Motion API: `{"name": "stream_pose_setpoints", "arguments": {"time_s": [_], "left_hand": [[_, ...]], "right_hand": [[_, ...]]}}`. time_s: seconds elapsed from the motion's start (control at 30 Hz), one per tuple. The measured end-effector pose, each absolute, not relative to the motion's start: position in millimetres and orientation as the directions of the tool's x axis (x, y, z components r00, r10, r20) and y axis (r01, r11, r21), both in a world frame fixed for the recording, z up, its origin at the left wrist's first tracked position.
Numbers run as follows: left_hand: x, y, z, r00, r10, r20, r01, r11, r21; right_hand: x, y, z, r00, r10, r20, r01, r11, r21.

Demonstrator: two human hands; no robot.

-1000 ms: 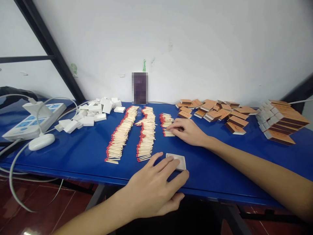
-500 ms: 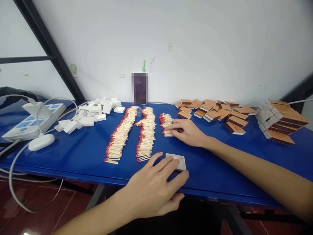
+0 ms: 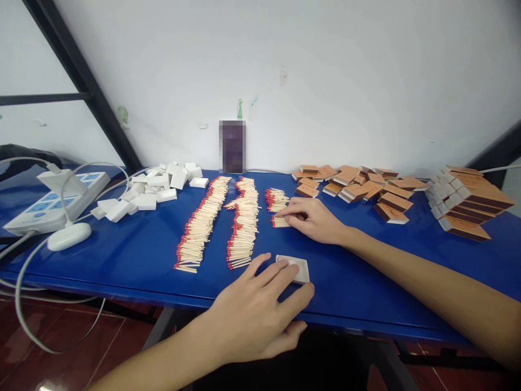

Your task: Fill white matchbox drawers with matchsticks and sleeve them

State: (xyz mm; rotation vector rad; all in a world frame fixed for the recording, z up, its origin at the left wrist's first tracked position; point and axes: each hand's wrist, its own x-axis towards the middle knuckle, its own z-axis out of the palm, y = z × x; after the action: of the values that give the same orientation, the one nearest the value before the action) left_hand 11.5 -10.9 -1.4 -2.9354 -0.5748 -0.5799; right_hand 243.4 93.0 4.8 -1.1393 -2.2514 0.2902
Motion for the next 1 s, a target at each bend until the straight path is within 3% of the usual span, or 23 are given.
{"name": "stream_pose_setpoints", "arguments": {"time_s": [0.43, 0.77, 1.0], "left_hand": [[12.0, -10.6, -1.8, 0.853, 0.342, 0.395, 0.383, -0.923, -0.028], [11.5, -10.8, -1.3, 0.856, 0.335, 0.394, 0.375, -0.927, -0.027], [12.0, -10.4, -1.2, 0.848, 0.332, 0.414, 0.379, -0.925, -0.034]], "right_hand": [[245.4, 90.4, 6.1, -0.625, 0.715, 0.314, 0.597, 0.697, -0.398], [244.2, 90.4, 4.9, -0.59, 0.718, 0.369, 0.592, 0.695, -0.407], [243.0, 92.4, 1.9, -0.464, 0.778, 0.423, 0.69, 0.617, -0.379]]}}
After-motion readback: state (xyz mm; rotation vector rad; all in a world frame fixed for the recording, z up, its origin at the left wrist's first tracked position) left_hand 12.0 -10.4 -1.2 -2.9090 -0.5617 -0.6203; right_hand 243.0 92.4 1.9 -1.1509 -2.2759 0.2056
